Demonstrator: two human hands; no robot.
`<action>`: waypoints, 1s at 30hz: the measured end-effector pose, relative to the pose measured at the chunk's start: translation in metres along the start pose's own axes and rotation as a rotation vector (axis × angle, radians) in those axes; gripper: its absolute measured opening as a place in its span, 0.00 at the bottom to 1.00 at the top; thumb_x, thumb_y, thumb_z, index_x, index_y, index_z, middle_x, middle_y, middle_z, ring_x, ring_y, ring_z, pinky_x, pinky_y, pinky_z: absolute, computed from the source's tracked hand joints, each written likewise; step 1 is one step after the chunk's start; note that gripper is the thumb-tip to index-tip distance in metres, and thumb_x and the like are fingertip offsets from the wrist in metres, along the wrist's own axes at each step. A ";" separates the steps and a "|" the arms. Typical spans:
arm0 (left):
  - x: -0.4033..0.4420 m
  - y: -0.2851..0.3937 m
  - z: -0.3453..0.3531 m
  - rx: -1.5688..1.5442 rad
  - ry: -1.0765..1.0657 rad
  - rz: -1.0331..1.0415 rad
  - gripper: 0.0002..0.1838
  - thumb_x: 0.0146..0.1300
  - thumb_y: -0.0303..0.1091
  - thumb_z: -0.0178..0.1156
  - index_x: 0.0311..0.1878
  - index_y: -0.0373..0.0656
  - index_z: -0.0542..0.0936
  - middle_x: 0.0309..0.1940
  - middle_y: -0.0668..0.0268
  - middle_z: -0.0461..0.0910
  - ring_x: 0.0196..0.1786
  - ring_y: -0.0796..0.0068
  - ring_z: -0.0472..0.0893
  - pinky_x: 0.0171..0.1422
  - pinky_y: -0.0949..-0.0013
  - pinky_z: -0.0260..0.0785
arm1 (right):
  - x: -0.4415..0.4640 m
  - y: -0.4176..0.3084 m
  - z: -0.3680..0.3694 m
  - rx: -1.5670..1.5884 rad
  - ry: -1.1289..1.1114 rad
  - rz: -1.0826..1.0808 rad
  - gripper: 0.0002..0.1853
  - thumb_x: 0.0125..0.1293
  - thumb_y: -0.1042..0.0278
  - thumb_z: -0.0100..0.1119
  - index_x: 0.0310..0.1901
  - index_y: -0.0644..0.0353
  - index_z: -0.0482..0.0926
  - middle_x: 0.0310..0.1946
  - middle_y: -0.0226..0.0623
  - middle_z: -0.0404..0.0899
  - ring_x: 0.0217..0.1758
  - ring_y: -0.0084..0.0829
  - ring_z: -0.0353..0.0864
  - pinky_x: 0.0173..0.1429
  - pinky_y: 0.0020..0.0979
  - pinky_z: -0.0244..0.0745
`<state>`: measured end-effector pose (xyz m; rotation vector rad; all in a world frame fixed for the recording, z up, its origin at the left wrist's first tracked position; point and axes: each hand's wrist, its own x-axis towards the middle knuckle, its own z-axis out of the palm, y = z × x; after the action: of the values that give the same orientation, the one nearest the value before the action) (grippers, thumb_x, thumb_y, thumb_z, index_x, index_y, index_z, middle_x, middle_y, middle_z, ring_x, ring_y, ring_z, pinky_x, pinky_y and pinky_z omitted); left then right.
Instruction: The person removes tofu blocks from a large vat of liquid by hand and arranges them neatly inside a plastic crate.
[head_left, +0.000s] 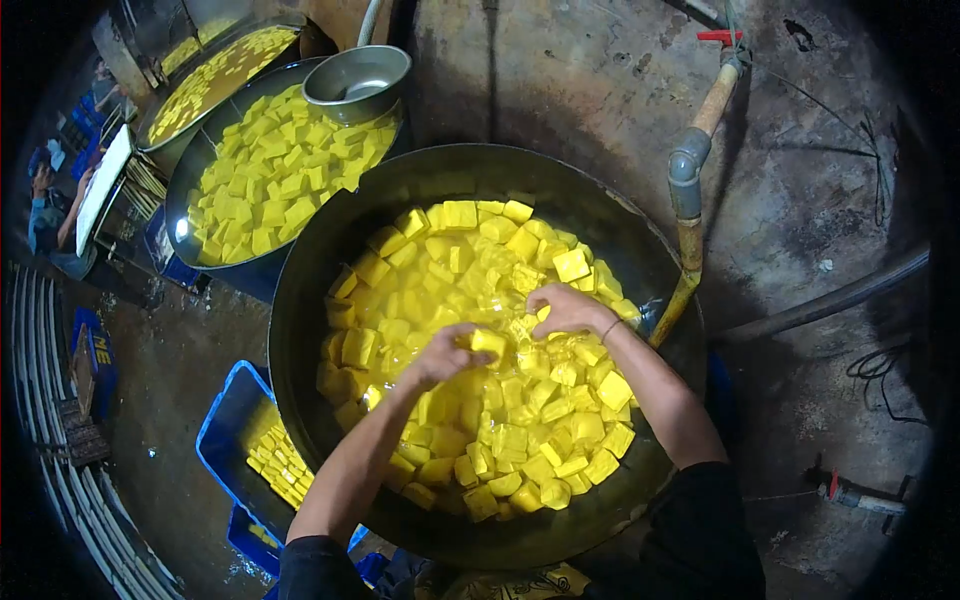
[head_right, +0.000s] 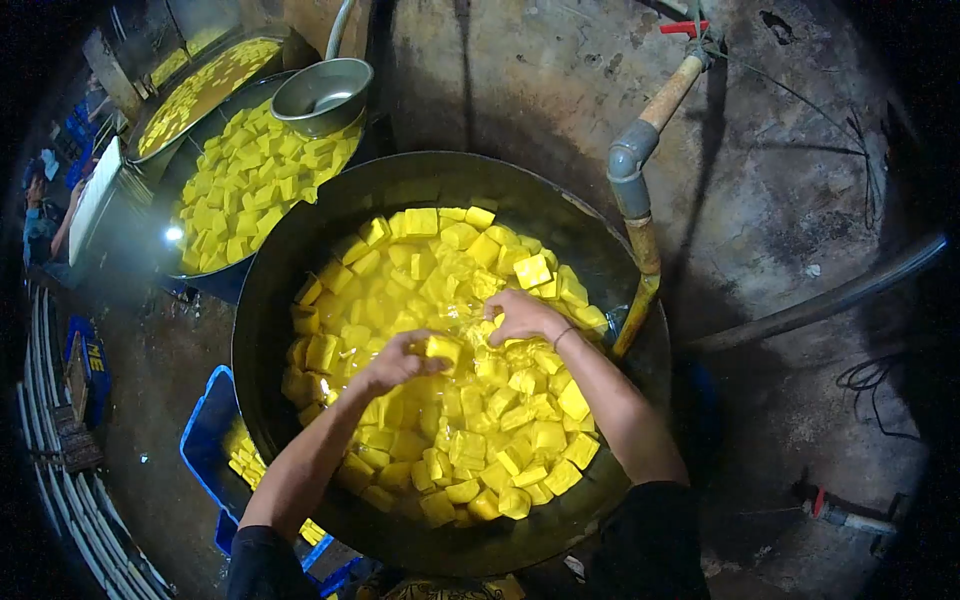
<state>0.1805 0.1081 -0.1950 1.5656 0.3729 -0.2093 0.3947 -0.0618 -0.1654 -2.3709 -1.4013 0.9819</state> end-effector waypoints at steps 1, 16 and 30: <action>0.001 0.011 -0.007 -0.247 -0.013 -0.070 0.25 0.56 0.27 0.60 0.59 0.41 0.72 0.46 0.57 0.79 0.47 0.63 0.82 0.55 0.60 0.77 | -0.007 0.004 -0.005 0.173 0.017 -0.007 0.24 0.41 0.61 0.78 0.40 0.62 0.81 0.43 0.41 0.81 0.49 0.36 0.80 0.55 0.33 0.73; 0.050 0.021 0.053 -1.535 0.383 0.056 0.20 0.65 0.47 0.49 0.50 0.43 0.77 0.44 0.62 0.80 0.46 0.64 0.80 0.54 0.60 0.74 | -0.012 -0.115 -0.006 0.602 0.398 -0.087 0.21 0.60 0.61 0.69 0.48 0.66 0.77 0.44 0.45 0.80 0.51 0.35 0.78 0.57 0.33 0.70; -0.038 0.110 -0.067 -1.731 0.359 0.803 0.24 0.59 0.50 0.54 0.53 0.44 0.78 0.51 0.58 0.79 0.55 0.55 0.77 0.62 0.46 0.67 | 0.188 0.042 0.197 0.205 0.359 0.255 0.19 0.63 0.61 0.60 0.51 0.64 0.76 0.41 0.37 0.82 0.34 0.29 0.74 0.38 0.30 0.73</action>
<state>0.1783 0.1715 -0.0761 -0.0837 0.0600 0.8487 0.3577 0.0461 -0.4164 -2.4510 -0.8466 0.6680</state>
